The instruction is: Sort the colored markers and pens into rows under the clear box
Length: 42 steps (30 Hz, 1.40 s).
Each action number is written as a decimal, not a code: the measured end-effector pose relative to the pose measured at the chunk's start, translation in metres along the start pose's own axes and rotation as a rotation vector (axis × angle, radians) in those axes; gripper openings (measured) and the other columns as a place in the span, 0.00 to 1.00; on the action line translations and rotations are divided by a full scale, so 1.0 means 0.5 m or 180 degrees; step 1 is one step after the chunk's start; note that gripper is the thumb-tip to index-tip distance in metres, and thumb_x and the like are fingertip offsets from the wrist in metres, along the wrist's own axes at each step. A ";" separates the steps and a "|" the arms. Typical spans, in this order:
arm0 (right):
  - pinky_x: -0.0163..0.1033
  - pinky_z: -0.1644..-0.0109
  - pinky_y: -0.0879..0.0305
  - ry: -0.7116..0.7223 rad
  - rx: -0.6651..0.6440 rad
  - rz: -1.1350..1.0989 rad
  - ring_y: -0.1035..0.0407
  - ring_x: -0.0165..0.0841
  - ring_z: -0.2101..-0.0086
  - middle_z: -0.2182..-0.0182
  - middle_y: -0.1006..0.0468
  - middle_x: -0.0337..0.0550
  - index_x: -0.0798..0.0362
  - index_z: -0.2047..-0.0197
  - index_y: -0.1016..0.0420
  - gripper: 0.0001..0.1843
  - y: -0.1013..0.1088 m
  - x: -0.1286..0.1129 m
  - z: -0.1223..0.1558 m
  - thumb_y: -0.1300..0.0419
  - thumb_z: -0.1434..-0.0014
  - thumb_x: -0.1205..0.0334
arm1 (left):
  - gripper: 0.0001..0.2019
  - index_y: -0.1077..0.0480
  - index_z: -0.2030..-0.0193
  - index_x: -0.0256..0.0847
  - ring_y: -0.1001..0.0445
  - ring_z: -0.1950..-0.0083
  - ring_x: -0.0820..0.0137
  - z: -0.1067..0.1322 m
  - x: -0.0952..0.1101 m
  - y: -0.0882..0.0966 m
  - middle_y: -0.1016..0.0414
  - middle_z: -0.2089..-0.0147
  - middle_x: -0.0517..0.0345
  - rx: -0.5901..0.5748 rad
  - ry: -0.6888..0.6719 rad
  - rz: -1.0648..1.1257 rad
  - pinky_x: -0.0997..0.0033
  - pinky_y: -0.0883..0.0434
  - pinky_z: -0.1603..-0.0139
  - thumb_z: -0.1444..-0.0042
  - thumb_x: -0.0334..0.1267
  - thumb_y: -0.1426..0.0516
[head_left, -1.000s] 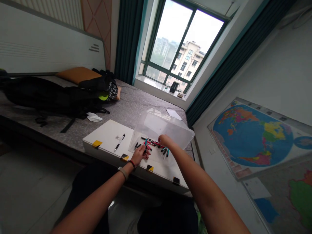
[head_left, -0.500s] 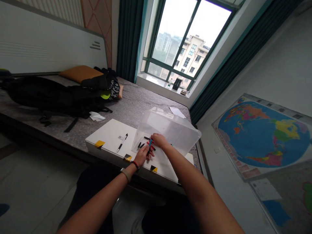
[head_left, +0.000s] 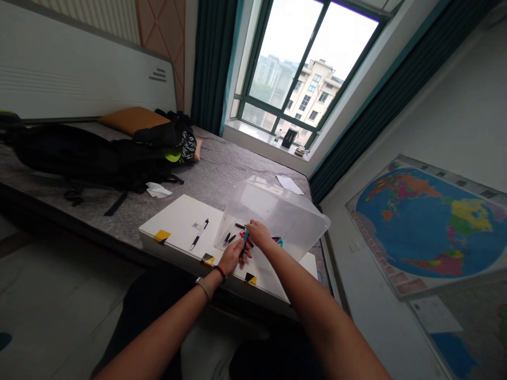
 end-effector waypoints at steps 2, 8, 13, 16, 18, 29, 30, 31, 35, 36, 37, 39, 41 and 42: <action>0.35 0.56 0.33 0.0004 0.0030 0.0069 0.30 0.37 0.55 0.55 0.27 0.52 0.55 0.55 0.24 0.13 0.000 -0.001 0.004 0.48 0.37 0.72 | 0.25 0.34 0.64 0.37 0.34 0.80 0.76 -0.002 -0.003 0.001 0.25 0.73 0.55 -0.0007 0.0003 -0.0015 0.76 0.38 0.81 0.44 0.61 0.47; 0.37 0.56 0.32 0.0156 0.0176 0.0167 0.33 0.39 0.54 0.57 0.26 0.54 0.56 0.56 0.24 0.12 -0.003 -0.002 0.015 0.48 0.36 0.70 | 0.25 0.34 0.64 0.37 0.33 0.80 0.76 -0.005 -0.013 0.005 0.25 0.72 0.54 -0.0006 0.0010 -0.0036 0.77 0.37 0.81 0.44 0.61 0.47; 0.37 0.54 0.33 0.0129 0.0131 0.0084 0.33 0.39 0.54 0.57 0.25 0.54 0.56 0.56 0.24 0.11 -0.005 0.006 0.019 0.48 0.35 0.69 | 0.25 0.33 0.64 0.36 0.33 0.80 0.76 -0.004 -0.009 0.004 0.25 0.73 0.54 0.0009 0.0008 -0.0033 0.77 0.37 0.81 0.45 0.61 0.46; 0.36 0.53 0.34 0.0201 0.0093 -0.0002 0.32 0.37 0.53 0.56 0.25 0.52 0.55 0.53 0.27 0.11 -0.006 0.004 0.020 0.48 0.35 0.69 | 0.25 0.34 0.64 0.36 0.33 0.81 0.77 -0.001 -0.003 0.003 0.25 0.73 0.53 0.0035 -0.0002 -0.0069 0.77 0.37 0.81 0.45 0.61 0.46; 0.36 0.51 0.35 0.0256 0.0107 -0.0067 0.32 0.36 0.52 0.54 0.26 0.51 0.55 0.50 0.29 0.12 -0.006 0.003 0.020 0.47 0.36 0.70 | 0.25 0.34 0.65 0.35 0.33 0.81 0.77 -0.001 -0.001 0.002 0.25 0.73 0.53 0.0055 -0.0009 -0.0109 0.78 0.38 0.81 0.45 0.61 0.46; 0.33 0.52 0.37 0.0330 -0.0250 -0.0399 0.29 0.34 0.54 0.52 0.26 0.47 0.50 0.48 0.27 0.17 -0.026 0.028 0.000 0.42 0.41 0.68 | 0.25 0.34 0.65 0.36 0.33 0.81 0.76 -0.003 -0.007 0.000 0.25 0.73 0.53 0.0025 0.0020 -0.0094 0.77 0.37 0.82 0.46 0.61 0.45; 0.33 0.52 0.37 0.0306 -0.0252 -0.0423 0.29 0.34 0.54 0.52 0.26 0.47 0.49 0.48 0.27 0.17 -0.025 0.029 -0.001 0.42 0.41 0.68 | 0.25 0.34 0.65 0.36 0.33 0.81 0.76 -0.003 -0.007 0.000 0.25 0.73 0.54 0.0027 0.0013 -0.0103 0.77 0.37 0.82 0.46 0.61 0.45; 0.33 0.52 0.37 0.0278 -0.0236 -0.0449 0.29 0.34 0.55 0.53 0.26 0.47 0.49 0.48 0.26 0.18 -0.024 0.031 0.000 0.43 0.41 0.69 | 0.25 0.33 0.65 0.36 0.33 0.81 0.76 -0.003 -0.007 0.000 0.25 0.73 0.54 0.0026 0.0001 -0.0110 0.76 0.37 0.82 0.46 0.61 0.45; 0.33 0.53 0.37 0.0117 0.0164 -0.0810 0.28 0.33 0.58 0.55 0.25 0.48 0.53 0.52 0.23 0.16 -0.008 0.039 0.016 0.45 0.42 0.71 | 0.25 0.33 0.65 0.36 0.34 0.82 0.77 -0.006 -0.011 0.002 0.24 0.73 0.53 0.0020 -0.0020 -0.0116 0.76 0.37 0.82 0.46 0.61 0.45; 0.33 0.52 0.37 0.0033 0.0357 -0.1015 0.28 0.32 0.58 0.56 0.24 0.48 0.54 0.54 0.22 0.15 -0.001 0.046 0.023 0.45 0.42 0.71 | 0.25 0.33 0.65 0.36 0.34 0.82 0.77 -0.007 -0.013 0.003 0.24 0.73 0.53 0.0019 -0.0012 -0.0129 0.77 0.37 0.82 0.46 0.61 0.45; 0.32 0.52 0.37 -0.0072 0.0548 -0.1271 0.28 0.31 0.59 0.58 0.24 0.47 0.54 0.56 0.22 0.14 0.006 0.056 0.032 0.45 0.42 0.71 | 0.25 0.33 0.65 0.36 0.34 0.82 0.77 -0.009 -0.015 0.003 0.24 0.73 0.53 0.0017 -0.0007 -0.0148 0.77 0.38 0.82 0.45 0.60 0.46; 0.33 0.54 0.35 -0.0274 0.0755 -0.1930 0.28 0.31 0.62 0.62 0.22 0.45 0.55 0.57 0.22 0.12 0.009 0.077 0.050 0.44 0.41 0.67 | 0.24 0.32 0.65 0.35 0.34 0.82 0.78 -0.010 -0.017 0.003 0.24 0.73 0.52 0.0003 -0.0021 -0.0198 0.78 0.38 0.82 0.44 0.60 0.46; 0.34 0.59 0.33 -0.0372 0.0706 -0.2693 0.28 0.30 0.66 0.66 0.21 0.43 0.56 0.56 0.23 0.12 0.006 0.090 0.066 0.44 0.40 0.62 | 0.24 0.32 0.66 0.35 0.34 0.82 0.78 -0.010 -0.015 0.002 0.24 0.73 0.52 -0.0022 -0.0062 -0.0249 0.78 0.38 0.82 0.43 0.58 0.46; 0.34 0.61 0.32 -0.0362 0.0645 -0.3055 0.27 0.30 0.68 0.67 0.21 0.42 0.56 0.55 0.23 0.14 0.007 0.092 0.074 0.43 0.40 0.59 | 0.23 0.32 0.66 0.34 0.34 0.81 0.78 -0.010 -0.013 0.001 0.24 0.73 0.52 -0.0039 -0.0085 -0.0283 0.78 0.37 0.81 0.43 0.58 0.46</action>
Point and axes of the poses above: each hand's wrist, its own z-axis away from the middle knuckle, its own y-axis out of the back of the hand, x = y × z, the point moved 8 cm from there along -z, towards the middle knuckle
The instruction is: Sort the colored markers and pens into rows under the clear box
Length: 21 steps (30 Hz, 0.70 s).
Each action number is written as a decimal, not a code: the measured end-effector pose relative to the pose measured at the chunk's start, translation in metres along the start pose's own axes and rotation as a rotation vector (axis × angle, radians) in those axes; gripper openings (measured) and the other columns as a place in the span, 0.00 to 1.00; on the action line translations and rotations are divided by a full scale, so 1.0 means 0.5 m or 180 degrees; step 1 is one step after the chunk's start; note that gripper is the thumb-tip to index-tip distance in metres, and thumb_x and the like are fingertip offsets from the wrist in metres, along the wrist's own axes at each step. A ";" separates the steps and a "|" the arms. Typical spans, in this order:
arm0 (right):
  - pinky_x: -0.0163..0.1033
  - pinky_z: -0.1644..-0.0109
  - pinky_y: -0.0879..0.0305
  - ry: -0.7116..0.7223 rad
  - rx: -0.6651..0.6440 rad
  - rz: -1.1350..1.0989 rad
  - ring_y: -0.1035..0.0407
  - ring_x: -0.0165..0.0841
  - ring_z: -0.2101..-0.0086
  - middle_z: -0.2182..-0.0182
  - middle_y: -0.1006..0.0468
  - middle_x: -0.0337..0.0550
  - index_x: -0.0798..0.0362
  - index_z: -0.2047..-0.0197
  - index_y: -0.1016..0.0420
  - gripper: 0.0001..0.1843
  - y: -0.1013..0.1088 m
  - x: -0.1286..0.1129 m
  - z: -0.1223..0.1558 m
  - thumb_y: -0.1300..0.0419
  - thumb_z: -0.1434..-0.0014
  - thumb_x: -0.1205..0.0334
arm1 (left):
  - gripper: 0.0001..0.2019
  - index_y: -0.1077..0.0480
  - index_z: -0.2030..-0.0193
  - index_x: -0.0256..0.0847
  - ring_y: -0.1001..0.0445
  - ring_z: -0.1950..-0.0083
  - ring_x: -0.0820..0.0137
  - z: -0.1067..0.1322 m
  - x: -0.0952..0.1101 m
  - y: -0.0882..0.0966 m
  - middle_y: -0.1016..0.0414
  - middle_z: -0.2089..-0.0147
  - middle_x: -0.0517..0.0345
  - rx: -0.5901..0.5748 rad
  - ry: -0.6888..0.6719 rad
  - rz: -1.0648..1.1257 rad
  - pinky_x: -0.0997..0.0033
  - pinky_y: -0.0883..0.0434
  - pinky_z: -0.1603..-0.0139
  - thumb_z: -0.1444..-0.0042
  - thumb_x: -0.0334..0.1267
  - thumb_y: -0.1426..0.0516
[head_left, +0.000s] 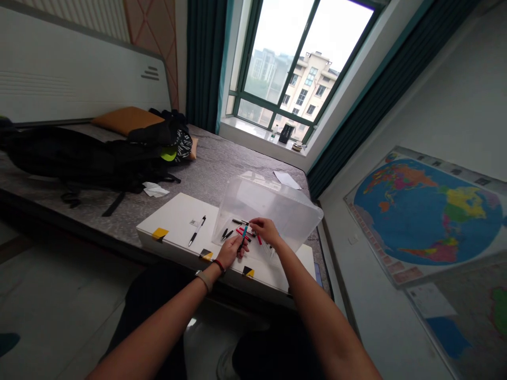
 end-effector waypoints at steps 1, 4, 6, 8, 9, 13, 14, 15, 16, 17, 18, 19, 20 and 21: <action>0.34 0.63 0.31 -0.0021 -0.0080 -0.0308 0.27 0.31 0.69 0.68 0.20 0.42 0.57 0.54 0.23 0.15 0.003 -0.003 0.006 0.43 0.40 0.57 | 0.23 0.31 0.67 0.34 0.34 0.81 0.78 0.000 0.002 -0.001 0.24 0.73 0.52 -0.0021 -0.0016 -0.0044 0.78 0.37 0.81 0.43 0.57 0.46; 0.34 0.65 0.30 0.0047 -0.0299 -0.0797 0.27 0.31 0.70 0.68 0.20 0.43 0.58 0.56 0.22 0.16 0.016 -0.028 0.021 0.40 0.43 0.57 | 0.23 0.31 0.67 0.33 0.35 0.82 0.78 0.001 0.008 -0.006 0.25 0.74 0.53 -0.0092 -0.0009 -0.0143 0.77 0.37 0.81 0.44 0.57 0.45; 0.34 0.64 0.30 0.0085 -0.0395 -0.0801 0.26 0.30 0.70 0.69 0.20 0.43 0.58 0.58 0.21 0.14 0.023 -0.042 0.027 0.39 0.44 0.58 | 0.23 0.31 0.67 0.33 0.35 0.82 0.78 0.001 0.009 -0.008 0.25 0.74 0.53 -0.0110 0.0023 -0.0136 0.77 0.37 0.81 0.45 0.57 0.44; 0.34 0.63 0.29 0.0049 -0.0413 -0.0723 0.26 0.30 0.70 0.70 0.19 0.43 0.58 0.59 0.21 0.13 0.030 -0.046 0.028 0.39 0.44 0.60 | 0.23 0.31 0.67 0.34 0.34 0.82 0.78 0.000 0.008 -0.007 0.25 0.74 0.53 -0.0080 0.0026 -0.0110 0.77 0.37 0.81 0.45 0.58 0.44; 0.34 0.63 0.29 0.0014 -0.0406 -0.0693 0.25 0.30 0.70 0.70 0.19 0.43 0.58 0.58 0.21 0.12 0.032 -0.045 0.028 0.39 0.44 0.61 | 0.23 0.31 0.67 0.34 0.34 0.82 0.78 0.000 0.007 -0.006 0.25 0.74 0.53 -0.0066 0.0015 -0.0111 0.77 0.37 0.81 0.45 0.58 0.44; 0.34 0.63 0.28 -0.0071 -0.0356 -0.0728 0.24 0.31 0.69 0.69 0.18 0.44 0.57 0.58 0.20 0.11 0.032 -0.032 0.026 0.38 0.43 0.61 | 0.23 0.30 0.66 0.33 0.35 0.82 0.78 0.000 0.005 -0.005 0.25 0.73 0.54 -0.0098 -0.0052 -0.0191 0.78 0.37 0.81 0.44 0.57 0.45; 0.35 0.62 0.28 -0.0085 -0.0367 -0.0769 0.24 0.31 0.68 0.69 0.18 0.44 0.57 0.58 0.20 0.11 0.029 -0.029 0.027 0.38 0.43 0.61 | 0.23 0.30 0.66 0.33 0.35 0.82 0.78 0.000 0.005 -0.006 0.25 0.73 0.54 -0.0115 -0.0063 -0.0221 0.78 0.37 0.81 0.44 0.57 0.45; 0.35 0.62 0.27 -0.0110 -0.0389 -0.0826 0.24 0.32 0.68 0.69 0.18 0.44 0.57 0.59 0.20 0.11 0.026 -0.026 0.029 0.37 0.44 0.61 | 0.23 0.30 0.66 0.33 0.35 0.81 0.78 0.000 0.006 -0.006 0.25 0.73 0.54 -0.0124 -0.0075 -0.0248 0.78 0.37 0.81 0.43 0.57 0.45; 0.35 0.62 0.27 -0.0147 -0.0410 -0.0894 0.23 0.32 0.68 0.70 0.18 0.44 0.57 0.59 0.20 0.11 0.023 -0.024 0.030 0.37 0.44 0.61 | 0.23 0.30 0.66 0.33 0.35 0.81 0.78 0.000 0.007 -0.006 0.25 0.73 0.54 -0.0126 -0.0086 -0.0272 0.78 0.37 0.80 0.43 0.57 0.45; 0.36 0.62 0.27 -0.0188 -0.0418 -0.0961 0.23 0.32 0.68 0.70 0.18 0.44 0.57 0.59 0.20 0.11 0.021 -0.022 0.032 0.37 0.44 0.61 | 0.23 0.29 0.66 0.33 0.35 0.81 0.78 0.001 0.008 -0.006 0.25 0.74 0.54 -0.0125 -0.0094 -0.0296 0.78 0.37 0.80 0.43 0.57 0.45; 0.36 0.62 0.26 -0.0223 -0.0419 -0.1020 0.23 0.33 0.68 0.70 0.19 0.44 0.57 0.60 0.20 0.11 0.019 -0.022 0.034 0.37 0.44 0.60 | 0.23 0.29 0.66 0.33 0.35 0.82 0.78 0.001 0.009 -0.007 0.25 0.74 0.54 -0.0122 -0.0101 -0.0316 0.78 0.37 0.80 0.43 0.57 0.45; 0.36 0.61 0.26 -0.0247 -0.0410 -0.1066 0.23 0.33 0.67 0.71 0.19 0.44 0.57 0.60 0.20 0.11 0.019 -0.022 0.036 0.36 0.44 0.60 | 0.23 0.29 0.66 0.33 0.35 0.82 0.78 0.002 0.011 -0.007 0.25 0.74 0.54 -0.0116 -0.0110 -0.0338 0.78 0.37 0.80 0.43 0.56 0.45; 0.37 0.61 0.26 -0.0258 -0.0398 -0.1096 0.23 0.33 0.67 0.71 0.19 0.44 0.57 0.60 0.20 0.11 0.018 -0.023 0.037 0.36 0.44 0.60 | 0.23 0.29 0.66 0.33 0.35 0.82 0.78 0.002 0.012 -0.007 0.25 0.74 0.54 -0.0113 -0.0121 -0.0361 0.77 0.37 0.80 0.43 0.56 0.45; 0.37 0.61 0.26 -0.0256 -0.0378 -0.1107 0.23 0.33 0.67 0.71 0.19 0.44 0.57 0.60 0.20 0.11 0.019 -0.025 0.039 0.36 0.44 0.60 | 0.23 0.29 0.66 0.33 0.35 0.82 0.78 0.003 0.013 -0.007 0.25 0.75 0.54 -0.0112 -0.0137 -0.0381 0.77 0.38 0.80 0.43 0.56 0.45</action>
Point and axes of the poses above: each hand's wrist, its own z-axis away from the middle knuckle, its own y-axis out of the back of the hand, x = y × z, the point moved 8 cm from there along -z, towards the middle knuckle
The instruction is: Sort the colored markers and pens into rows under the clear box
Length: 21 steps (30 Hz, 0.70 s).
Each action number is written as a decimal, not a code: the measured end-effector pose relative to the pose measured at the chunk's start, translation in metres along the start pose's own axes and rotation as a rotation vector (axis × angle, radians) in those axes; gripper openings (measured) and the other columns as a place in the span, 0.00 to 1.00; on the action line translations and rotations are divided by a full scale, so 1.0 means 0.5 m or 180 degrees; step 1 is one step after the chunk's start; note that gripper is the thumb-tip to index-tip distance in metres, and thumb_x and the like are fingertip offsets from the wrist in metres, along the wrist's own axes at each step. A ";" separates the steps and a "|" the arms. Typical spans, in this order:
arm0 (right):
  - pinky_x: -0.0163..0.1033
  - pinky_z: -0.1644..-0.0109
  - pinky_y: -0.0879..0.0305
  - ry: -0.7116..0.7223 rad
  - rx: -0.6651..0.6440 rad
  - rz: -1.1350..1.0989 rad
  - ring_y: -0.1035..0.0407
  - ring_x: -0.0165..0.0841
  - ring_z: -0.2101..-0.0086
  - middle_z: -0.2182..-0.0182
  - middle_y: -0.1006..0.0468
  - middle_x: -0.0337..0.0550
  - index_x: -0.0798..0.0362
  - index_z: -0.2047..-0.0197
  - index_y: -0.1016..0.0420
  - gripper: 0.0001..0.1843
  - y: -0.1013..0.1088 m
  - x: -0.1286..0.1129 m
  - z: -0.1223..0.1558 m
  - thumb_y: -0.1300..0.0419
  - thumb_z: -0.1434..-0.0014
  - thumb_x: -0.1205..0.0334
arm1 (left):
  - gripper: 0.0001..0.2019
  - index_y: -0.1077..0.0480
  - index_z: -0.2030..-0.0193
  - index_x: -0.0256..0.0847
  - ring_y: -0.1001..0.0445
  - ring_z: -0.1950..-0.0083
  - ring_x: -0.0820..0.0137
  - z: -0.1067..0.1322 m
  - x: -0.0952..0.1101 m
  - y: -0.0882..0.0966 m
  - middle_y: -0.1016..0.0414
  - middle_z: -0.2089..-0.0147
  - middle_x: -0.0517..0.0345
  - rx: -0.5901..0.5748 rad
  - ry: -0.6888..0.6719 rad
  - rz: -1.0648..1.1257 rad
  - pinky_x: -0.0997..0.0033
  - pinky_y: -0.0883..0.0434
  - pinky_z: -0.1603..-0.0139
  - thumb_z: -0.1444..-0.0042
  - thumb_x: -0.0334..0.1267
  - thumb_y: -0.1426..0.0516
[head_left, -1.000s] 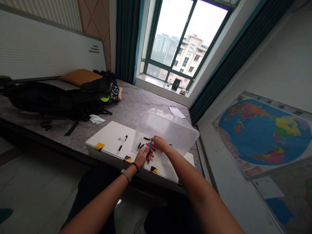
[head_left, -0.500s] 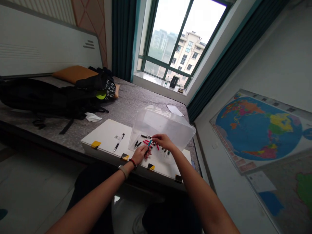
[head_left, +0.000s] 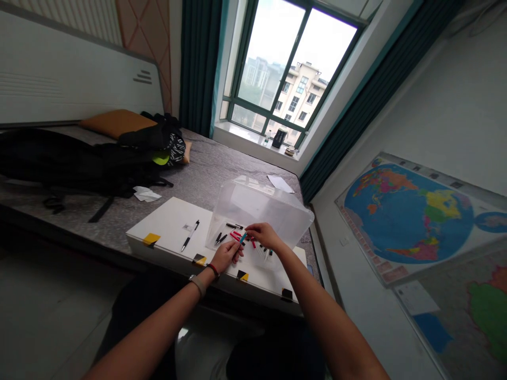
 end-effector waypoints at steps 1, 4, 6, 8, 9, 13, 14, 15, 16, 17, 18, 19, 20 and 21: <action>0.37 0.61 0.26 0.0015 0.0013 0.0013 0.23 0.33 0.67 0.70 0.19 0.44 0.57 0.60 0.20 0.11 -0.001 -0.002 0.001 0.36 0.45 0.60 | 0.23 0.29 0.66 0.33 0.35 0.82 0.79 0.000 0.001 0.000 0.25 0.75 0.54 -0.0003 -0.0019 -0.0013 0.78 0.38 0.80 0.43 0.56 0.45; 0.37 0.61 0.26 0.0064 -0.0026 0.0108 0.23 0.33 0.67 0.70 0.19 0.44 0.57 0.60 0.20 0.12 -0.008 -0.004 0.005 0.37 0.44 0.60 | 0.23 0.28 0.65 0.33 0.35 0.81 0.78 0.001 0.001 0.001 0.25 0.74 0.54 -0.0016 -0.0050 -0.0021 0.78 0.38 0.80 0.42 0.56 0.45; 0.37 0.61 0.26 0.0073 -0.0139 0.0167 0.23 0.33 0.67 0.70 0.19 0.44 0.57 0.58 0.20 0.12 -0.016 -0.002 0.008 0.38 0.43 0.60 | 0.23 0.28 0.65 0.33 0.35 0.81 0.78 0.001 0.000 0.002 0.25 0.73 0.54 -0.0019 -0.0040 -0.0017 0.78 0.37 0.80 0.42 0.56 0.45; 0.36 0.63 0.27 0.0086 -0.0260 0.0205 0.23 0.33 0.65 0.68 0.19 0.45 0.56 0.53 0.21 0.15 -0.021 -0.002 0.013 0.40 0.42 0.60 | 0.23 0.28 0.65 0.32 0.35 0.81 0.78 0.000 -0.001 0.002 0.25 0.73 0.53 -0.0010 -0.0024 0.0005 0.78 0.37 0.80 0.43 0.56 0.45; 0.35 0.63 0.27 0.0113 -0.0264 0.0241 0.23 0.33 0.65 0.65 0.19 0.45 0.55 0.50 0.23 0.16 -0.019 -0.005 0.015 0.40 0.41 0.61 | 0.24 0.28 0.65 0.32 0.35 0.81 0.78 0.000 -0.001 0.002 0.25 0.73 0.53 -0.0002 -0.0019 0.0028 0.78 0.37 0.80 0.43 0.56 0.45; 0.33 0.63 0.29 0.0172 0.0461 0.0898 0.24 0.29 0.68 0.60 0.20 0.44 0.51 0.46 0.26 0.18 0.042 -0.021 0.026 0.43 0.39 0.64 | 0.23 0.27 0.65 0.32 0.35 0.81 0.78 -0.001 0.002 0.001 0.25 0.73 0.54 0.0011 -0.0022 0.0133 0.77 0.37 0.80 0.45 0.56 0.44; 0.33 0.62 0.30 0.0093 0.0644 0.1239 0.25 0.29 0.68 0.62 0.20 0.44 0.52 0.49 0.24 0.16 0.057 -0.021 0.029 0.43 0.39 0.65 | 0.23 0.27 0.65 0.33 0.34 0.80 0.77 -0.001 0.002 0.001 0.25 0.73 0.54 0.0013 -0.0022 0.0150 0.77 0.36 0.80 0.45 0.56 0.43; 0.33 0.61 0.31 -0.0048 0.0699 0.1610 0.25 0.30 0.68 0.64 0.19 0.44 0.53 0.53 0.22 0.13 0.065 -0.014 0.032 0.42 0.40 0.65 | 0.23 0.27 0.64 0.33 0.34 0.80 0.77 -0.001 0.002 0.001 0.25 0.73 0.54 0.0019 -0.0017 0.0163 0.77 0.36 0.80 0.45 0.56 0.43; 0.32 0.61 0.31 -0.0238 0.0611 0.1992 0.25 0.31 0.67 0.65 0.19 0.44 0.54 0.58 0.20 0.09 0.064 -0.002 0.035 0.40 0.42 0.66 | 0.23 0.27 0.64 0.33 0.34 0.80 0.77 -0.001 0.002 0.001 0.25 0.73 0.54 0.0025 -0.0007 0.0172 0.77 0.36 0.80 0.45 0.56 0.43; 0.32 0.60 0.32 -0.0442 0.0443 0.2333 0.25 0.33 0.66 0.66 0.19 0.45 0.54 0.62 0.19 0.07 0.059 0.015 0.037 0.37 0.45 0.66 | 0.23 0.27 0.64 0.33 0.34 0.80 0.77 0.000 0.001 0.001 0.25 0.73 0.54 0.0034 0.0005 0.0179 0.76 0.35 0.80 0.45 0.56 0.43; 0.32 0.60 0.33 -0.0635 0.0263 0.2592 0.24 0.34 0.64 0.66 0.19 0.46 0.55 0.65 0.19 0.05 0.050 0.034 0.040 0.36 0.47 0.67 | 0.23 0.27 0.63 0.33 0.34 0.80 0.76 0.000 0.001 0.001 0.25 0.72 0.54 0.0046 0.0016 0.0183 0.76 0.35 0.80 0.46 0.56 0.43; 0.31 0.61 0.34 -0.0801 0.0122 0.2775 0.24 0.36 0.62 0.66 0.18 0.47 0.54 0.66 0.19 0.05 0.041 0.052 0.044 0.34 0.49 0.68 | 0.23 0.27 0.63 0.33 0.34 0.80 0.76 0.001 0.001 0.002 0.25 0.72 0.54 0.0061 0.0022 0.0183 0.76 0.35 0.80 0.46 0.56 0.43; 0.31 0.61 0.34 -0.0897 0.0090 0.2860 0.24 0.37 0.61 0.65 0.18 0.47 0.54 0.66 0.19 0.07 0.034 0.066 0.046 0.34 0.51 0.69 | 0.23 0.27 0.63 0.33 0.34 0.80 0.76 0.001 0.002 0.003 0.25 0.72 0.54 0.0075 0.0026 0.0173 0.76 0.35 0.80 0.46 0.56 0.43; 0.31 0.60 0.34 -0.0970 0.0113 0.2901 0.25 0.38 0.59 0.64 0.18 0.48 0.54 0.65 0.19 0.08 0.029 0.077 0.048 0.34 0.52 0.70 | 0.23 0.27 0.63 0.33 0.34 0.80 0.76 0.002 0.003 0.003 0.25 0.72 0.54 0.0085 0.0029 0.0151 0.76 0.35 0.80 0.46 0.57 0.43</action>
Point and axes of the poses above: each hand's wrist, its own z-axis away from the middle knuckle, its own y-axis out of the back of the hand, x = y × z, the point moved 8 cm from there along -z, towards the middle knuckle
